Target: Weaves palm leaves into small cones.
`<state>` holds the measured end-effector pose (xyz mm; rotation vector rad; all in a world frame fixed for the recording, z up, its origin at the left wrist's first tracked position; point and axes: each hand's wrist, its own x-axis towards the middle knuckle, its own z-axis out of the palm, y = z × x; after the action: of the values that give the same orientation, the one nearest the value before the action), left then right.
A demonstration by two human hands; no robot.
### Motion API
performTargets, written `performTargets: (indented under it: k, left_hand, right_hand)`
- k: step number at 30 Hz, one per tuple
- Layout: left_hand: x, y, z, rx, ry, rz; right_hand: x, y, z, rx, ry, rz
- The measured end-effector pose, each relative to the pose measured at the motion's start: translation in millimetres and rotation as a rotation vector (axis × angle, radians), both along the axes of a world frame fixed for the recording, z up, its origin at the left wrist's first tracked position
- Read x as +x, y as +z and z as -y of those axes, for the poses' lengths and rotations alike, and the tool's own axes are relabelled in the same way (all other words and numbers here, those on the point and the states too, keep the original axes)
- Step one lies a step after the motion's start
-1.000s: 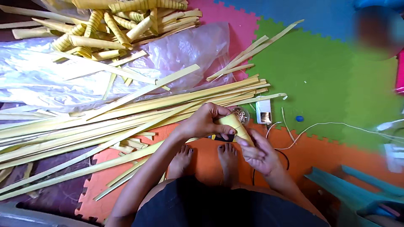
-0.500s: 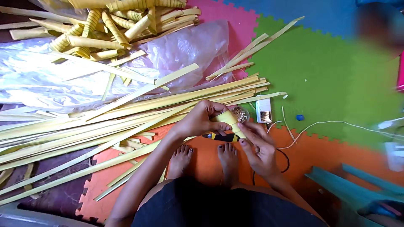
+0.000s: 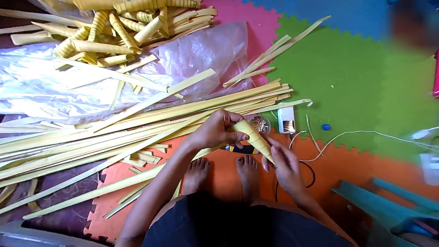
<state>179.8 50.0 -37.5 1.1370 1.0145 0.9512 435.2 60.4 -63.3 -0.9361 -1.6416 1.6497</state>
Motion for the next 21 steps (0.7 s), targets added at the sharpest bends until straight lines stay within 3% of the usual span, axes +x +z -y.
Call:
performTargets:
  k: [1, 2, 3, 5, 6, 7, 9, 10, 11, 14, 15, 16, 19, 20, 21]
  left_hand:
    - [-2, 0, -1, 0.002, -0.008, -0.007]
    - [-3, -1, 0, 0.003, -0.014, -0.013]
    - [-3, 0, 0, -0.003, -0.022, -0.018]
    - [-3, 0, 1, -0.023, -0.037, -0.02]
    - [-2, 0, 2, -0.028, -0.039, -0.019]
    - [-1, -2, 1, -0.026, -0.038, -0.024]
    - [-2, -4, 1, -0.007, -0.026, -0.039]
    - [-2, -4, 2, -0.005, -0.025, -0.051]
    - [-1, -4, 2, -0.006, -0.026, -0.06]
    - [1, -3, 1, -0.028, -0.041, -0.069]
    - [2, -4, 1, -0.035, -0.044, -0.066]
    - [2, -4, 1, -0.041, -0.039, -0.065]
    - [3, -6, 2, -0.042, -0.003, -0.08]
    - [3, -6, 1, -0.049, -0.011, -0.071]
    - [3, -6, 0, -0.06, -0.022, -0.06]
  right_hand:
    - [2, -6, -1, 0.242, 0.008, 0.058]
    - [3, -7, 1, 0.289, -0.005, 0.076]
    - [2, -3, 3, 0.121, -0.032, 0.051]
    - [0, 11, 2, -0.465, -0.075, -0.01]
    - [1, 12, 1, -0.584, -0.07, -0.033]
    - [4, 8, 2, -0.495, -0.052, -0.027]
    - [11, -11, 2, 0.022, 0.02, 0.047]
    - [14, -16, 1, 0.164, 0.043, 0.086]
    - [14, -15, 1, 0.092, 0.04, 0.089]
    - [15, 5, -6, -0.785, 0.046, -0.061]
    - [15, 5, -6, -0.85, 0.044, -0.094]
    - [16, 1, -2, -0.717, 0.028, -0.084]
    - [21, -24, 3, 0.129, 0.045, 0.094]
    - [23, -25, 3, 0.15, 0.033, 0.112]
    - [23, -20, 3, -0.032, 0.02, 0.078]
